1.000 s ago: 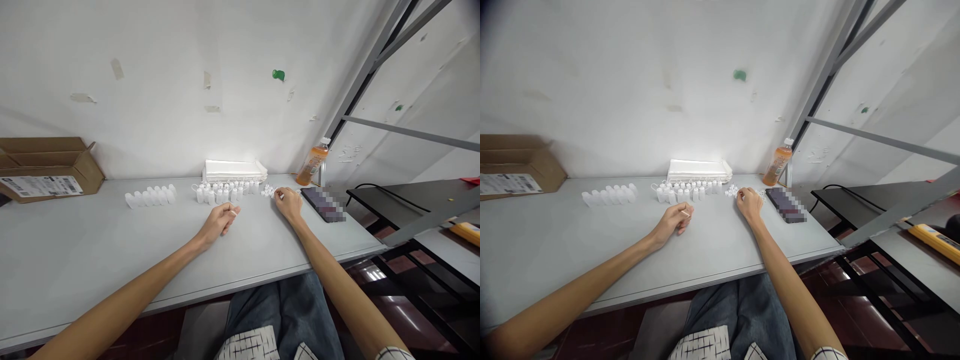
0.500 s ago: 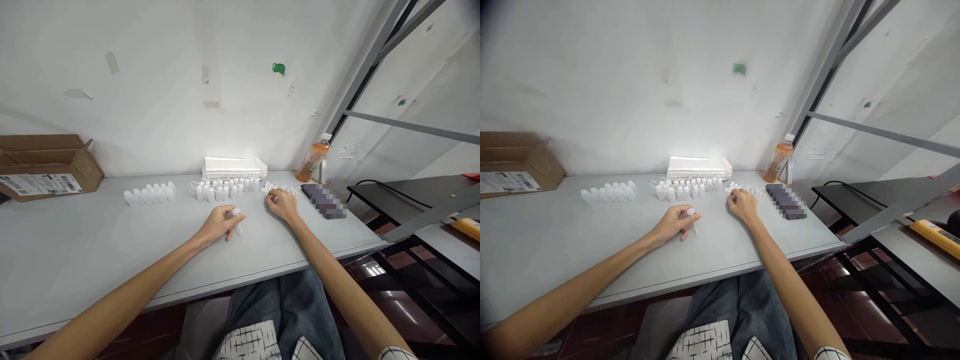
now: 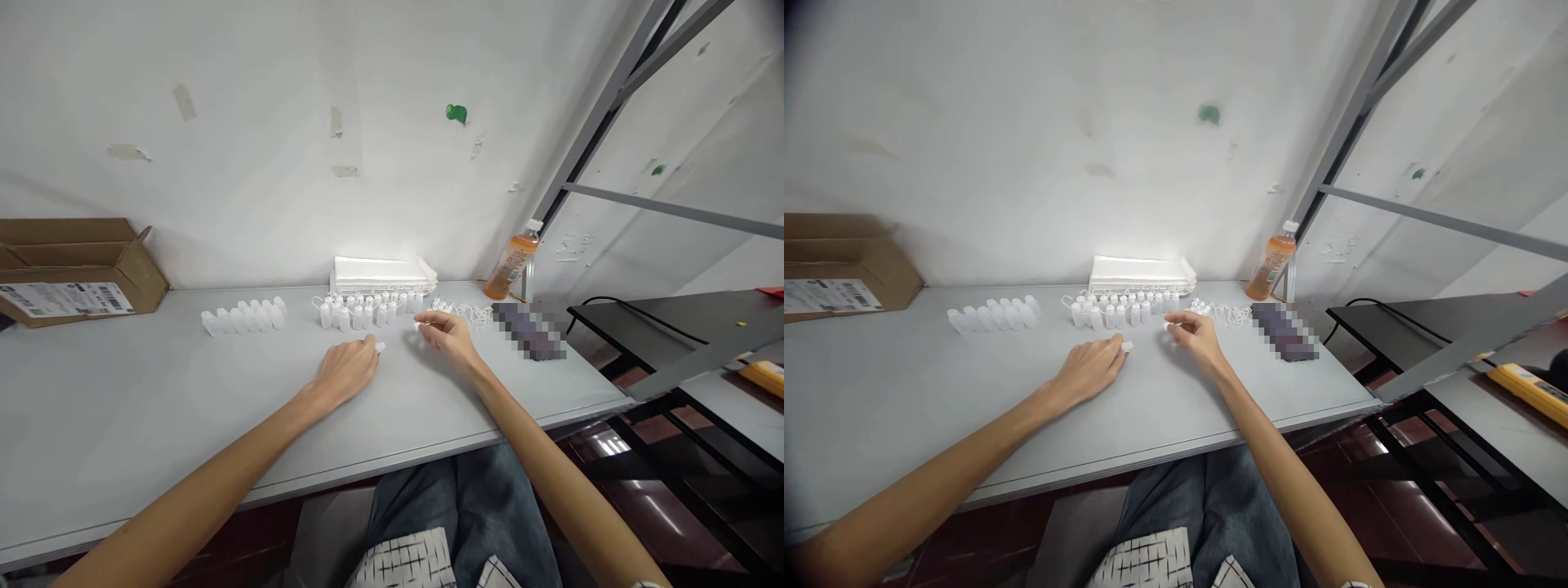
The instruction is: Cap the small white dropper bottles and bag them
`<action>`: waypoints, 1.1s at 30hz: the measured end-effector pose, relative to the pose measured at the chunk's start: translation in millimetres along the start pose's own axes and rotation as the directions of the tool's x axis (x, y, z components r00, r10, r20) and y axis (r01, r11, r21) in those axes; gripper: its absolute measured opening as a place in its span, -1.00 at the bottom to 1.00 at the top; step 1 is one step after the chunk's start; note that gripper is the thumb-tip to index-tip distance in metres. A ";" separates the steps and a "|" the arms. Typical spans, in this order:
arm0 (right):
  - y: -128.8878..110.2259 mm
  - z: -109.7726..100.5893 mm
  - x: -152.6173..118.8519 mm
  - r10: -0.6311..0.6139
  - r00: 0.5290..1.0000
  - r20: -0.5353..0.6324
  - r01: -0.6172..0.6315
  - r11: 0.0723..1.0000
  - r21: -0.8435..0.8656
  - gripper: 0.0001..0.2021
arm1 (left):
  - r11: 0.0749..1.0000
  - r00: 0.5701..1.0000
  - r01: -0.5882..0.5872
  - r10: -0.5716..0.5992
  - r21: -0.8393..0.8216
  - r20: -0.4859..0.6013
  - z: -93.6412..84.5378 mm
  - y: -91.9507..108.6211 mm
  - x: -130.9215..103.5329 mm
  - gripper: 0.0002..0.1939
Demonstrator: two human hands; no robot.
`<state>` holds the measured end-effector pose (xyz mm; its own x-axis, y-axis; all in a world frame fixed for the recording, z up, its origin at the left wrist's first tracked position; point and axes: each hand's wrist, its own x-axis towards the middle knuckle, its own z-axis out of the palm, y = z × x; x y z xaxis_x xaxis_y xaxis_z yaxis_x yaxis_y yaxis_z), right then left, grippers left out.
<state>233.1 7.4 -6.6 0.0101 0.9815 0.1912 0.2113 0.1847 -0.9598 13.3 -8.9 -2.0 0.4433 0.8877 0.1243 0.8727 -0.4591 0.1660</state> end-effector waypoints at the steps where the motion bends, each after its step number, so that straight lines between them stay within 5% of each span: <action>1: -3.5 5.7 -3.6 0.008 0.998 0.065 -0.012 0.997 0.072 -0.72 | 0.999 1.000 0.001 -0.002 0.047 0.016 -0.4 0.4 -0.5 -0.80; 7: -8.1 36.9 -14.8 0.036 0.957 0.289 -0.115 0.958 0.261 -0.66 | 0.992 0.998 0.038 -0.044 0.118 0.046 -1.6 6.2 -1.1 -0.76; 22: -2.6 39.1 -12.0 0.022 0.965 0.260 -0.097 0.956 0.276 -0.68 | 0.997 0.998 0.052 -0.054 -0.056 -0.038 2.8 6.5 2.6 -0.86; 33: 8.1 36.5 -7.6 0.028 0.979 0.201 -0.090 0.948 0.304 -0.63 | 0.970 0.998 -0.031 0.018 -0.241 -0.056 4.0 -0.4 5.7 -0.66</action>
<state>199.0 3.2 -23.3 -0.1804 0.9764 0.1191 -0.0981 0.1026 -0.9899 16.4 -3.5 -5.3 0.4466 0.8759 0.1823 0.7834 -0.4813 0.3933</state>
